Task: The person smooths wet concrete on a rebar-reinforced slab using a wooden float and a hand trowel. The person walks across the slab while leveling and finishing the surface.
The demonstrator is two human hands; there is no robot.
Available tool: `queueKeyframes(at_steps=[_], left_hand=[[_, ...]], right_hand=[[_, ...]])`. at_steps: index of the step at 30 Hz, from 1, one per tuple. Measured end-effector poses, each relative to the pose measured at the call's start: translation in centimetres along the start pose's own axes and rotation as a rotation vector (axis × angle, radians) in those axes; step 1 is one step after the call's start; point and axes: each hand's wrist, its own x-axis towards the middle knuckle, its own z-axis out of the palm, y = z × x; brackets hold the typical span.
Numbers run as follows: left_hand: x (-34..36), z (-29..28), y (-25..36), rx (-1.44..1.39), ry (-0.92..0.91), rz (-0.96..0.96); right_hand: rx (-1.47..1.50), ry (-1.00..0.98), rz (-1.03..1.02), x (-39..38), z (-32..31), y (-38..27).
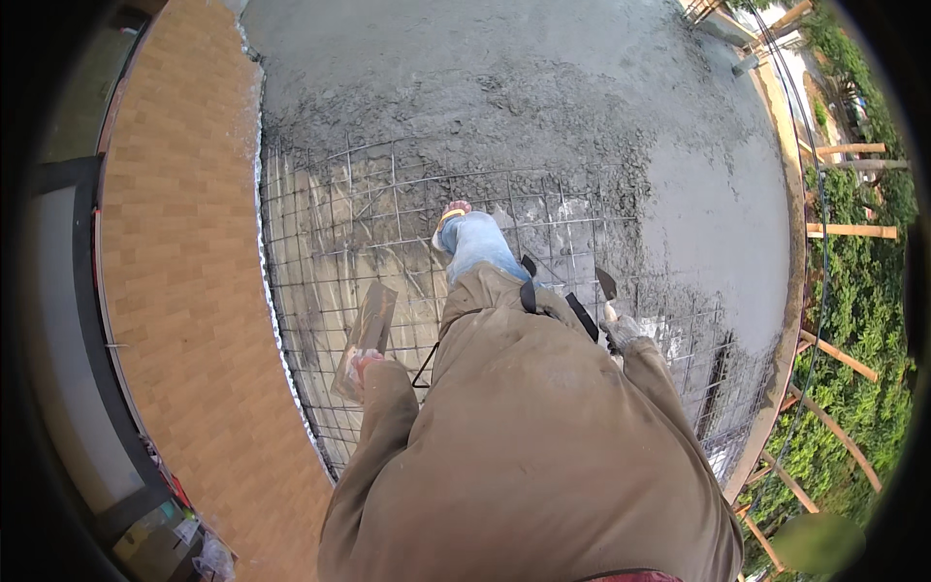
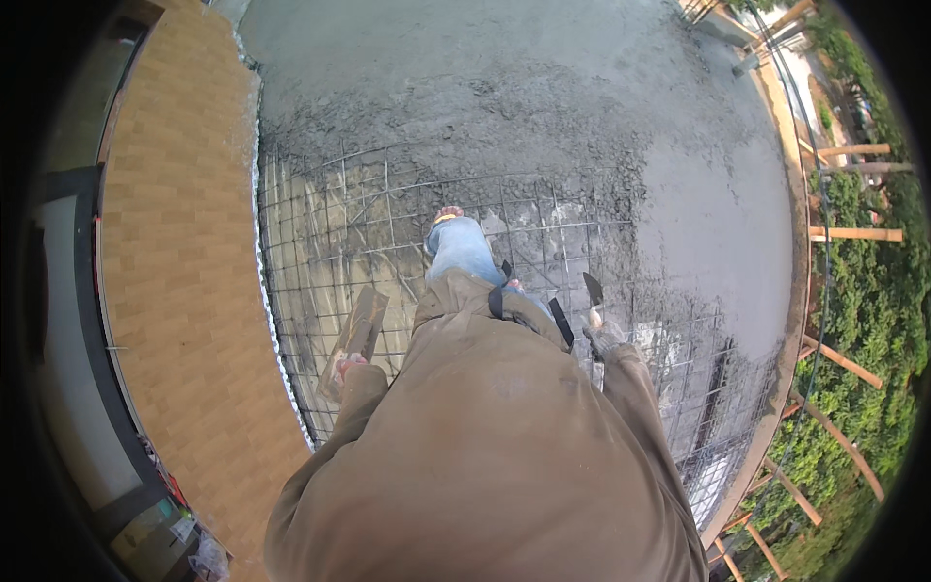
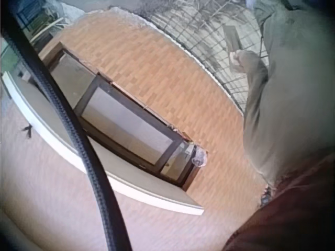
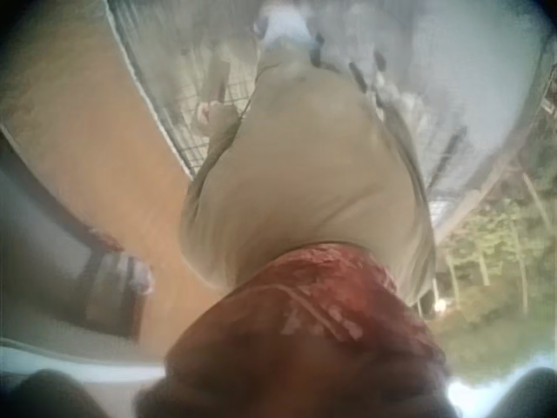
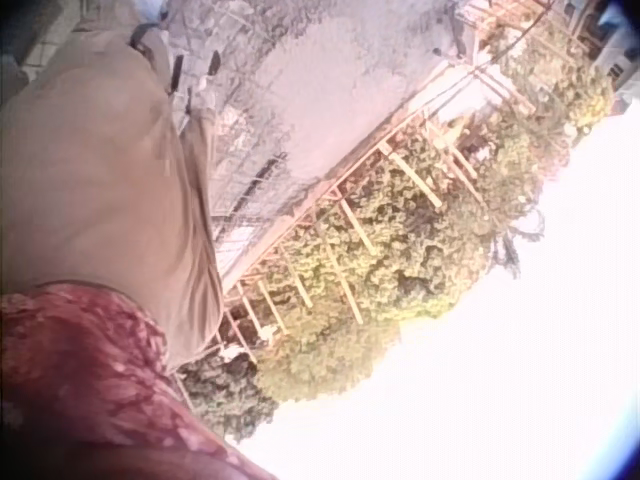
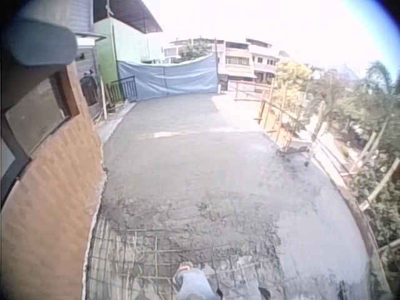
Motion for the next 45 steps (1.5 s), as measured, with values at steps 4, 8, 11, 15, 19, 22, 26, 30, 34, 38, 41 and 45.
queueKeyframes(at_steps=[4, 8, 11, 15, 19, 22, 26, 30, 34, 38, 41, 45], left_hand=[[-2.0, 4.8, 3.9, -0.177, -0.041, -0.105], [-4.6, 10.9, 8.9, -0.069, -0.229, 0.029], [-6.6, 15.4, 13.4, 0.04, -0.398, 0.151], [-10.8, 23.0, 19.5, 0.176, -0.588, 0.298], [-16.3, 31.4, 25.2, 0.309, -0.763, 0.446], [-19.9, 37.4, 28.2, 0.379, -0.864, 0.526], [-24.4, 44.9, 30.6, 0.467, -1.002, 0.594], [-31.1, 51.0, 30.3, 0.563, -1.187, 0.643], [-39.1, 52.1, 27.4, 0.696, -1.252, 0.641], [-44.4, 50.1, 23.8, 0.831, -1.367, 0.677], [-45.8, 48.1, 21.1, 0.84, -1.481, 0.642], [-46.5, 46.6, 17.6, 0.96, -1.497, 0.628]], right_hand=[[0.022, 0.101, 0.05, -0.1, 3.2, 3.5], [0.059, 0.145, 0.162, -3.0, 7.1, 7.4], [0.095, 0.171, 0.237, -5.2, 10.6, 8.1], [0.243, 0.206, 0.32, -7.7, 14.6, 5.9], [0.44, 0.312, 0.398, -12.0, 18.8, 3.6], [0.552, 0.305, 0.46, -14.2, 22.1, 0.7], [0.692, 0.2, 0.469, -17.3, 26.4, -3.7], [1.163, 0.223, 0.786, -19.6, 32.1, -9.0], [1.124, 0.304, 0.886, -22.5, 38.6, -13.3], [1.323, 0.254, 0.997, -24.8, 43.4, -16.9], [1.431, 0.231, 1.063, -26.7, 45.8, -19.8], [1.525, 0.248, 1.166, -28.1, 48.7, -23.5]])
